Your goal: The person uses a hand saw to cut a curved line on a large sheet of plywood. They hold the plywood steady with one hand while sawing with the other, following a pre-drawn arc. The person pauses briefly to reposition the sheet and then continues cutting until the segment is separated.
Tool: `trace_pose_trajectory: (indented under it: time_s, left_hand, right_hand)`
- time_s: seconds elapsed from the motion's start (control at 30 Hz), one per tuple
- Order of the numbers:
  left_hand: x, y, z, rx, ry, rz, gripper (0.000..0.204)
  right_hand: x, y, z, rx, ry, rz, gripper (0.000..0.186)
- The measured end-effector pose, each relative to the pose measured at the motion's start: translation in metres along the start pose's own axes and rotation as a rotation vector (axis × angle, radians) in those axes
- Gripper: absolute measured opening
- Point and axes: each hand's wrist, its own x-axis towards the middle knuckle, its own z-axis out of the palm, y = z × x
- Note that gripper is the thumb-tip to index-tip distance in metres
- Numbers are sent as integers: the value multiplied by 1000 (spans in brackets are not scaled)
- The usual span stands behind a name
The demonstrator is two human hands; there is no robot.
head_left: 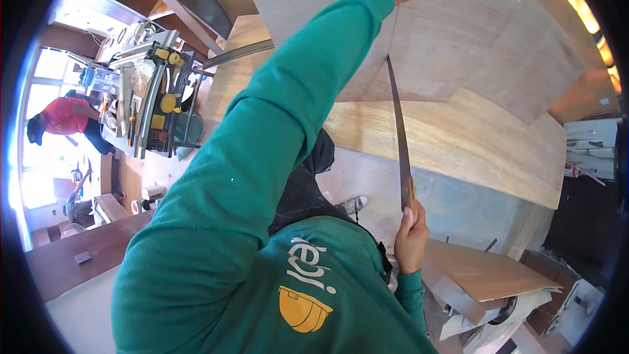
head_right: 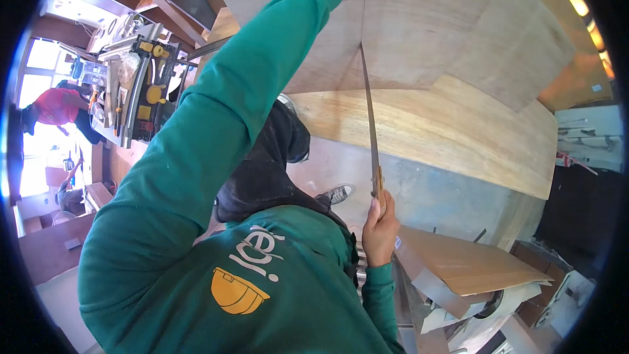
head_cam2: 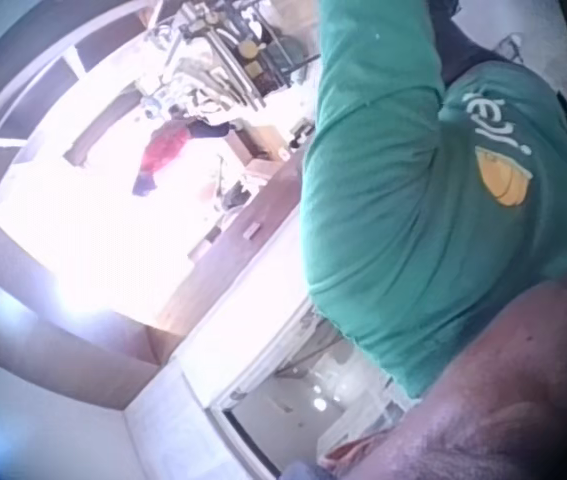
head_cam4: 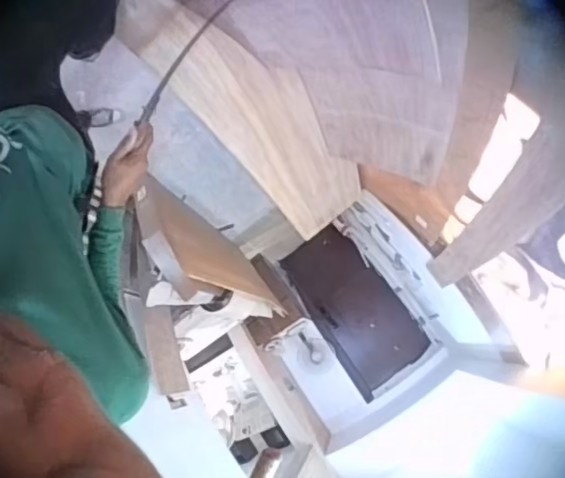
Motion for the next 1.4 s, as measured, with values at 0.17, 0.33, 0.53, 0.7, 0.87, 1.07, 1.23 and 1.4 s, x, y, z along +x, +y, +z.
trace_pose_trajectory:
  time_s: [0.17,0.33,0.53,0.7,0.87,1.07,1.23,1.4]
  left_hand:
    - [1,3,3,30,40,41,30]
    - [13,0,4,-59,-52,44,32]
    - [5,-13,18,-48,49,18,32]
    - [6,-15,16,30,59,13,35]
    - [16,-15,22,-26,7,59,41]
    - [-2,-32,40,-27,72,48,52]
    - [17,-13,35,-41,-154,-10,56]
    - [21,-17,48,-94,-88,-27,56]
  right_hand:
    - [174,-5,94,45,41,-196,39]
    - [187,-30,83,9,74,-211,42]
    - [19,16,11,0,3,-88,39]
    - [114,32,76,41,121,-328,41]
    - [210,-33,106,4,102,-189,44]
    - [58,7,36,30,-5,-90,39]
    - [24,17,23,8,12,-53,41]
    - [211,-10,110,-36,135,-217,41]
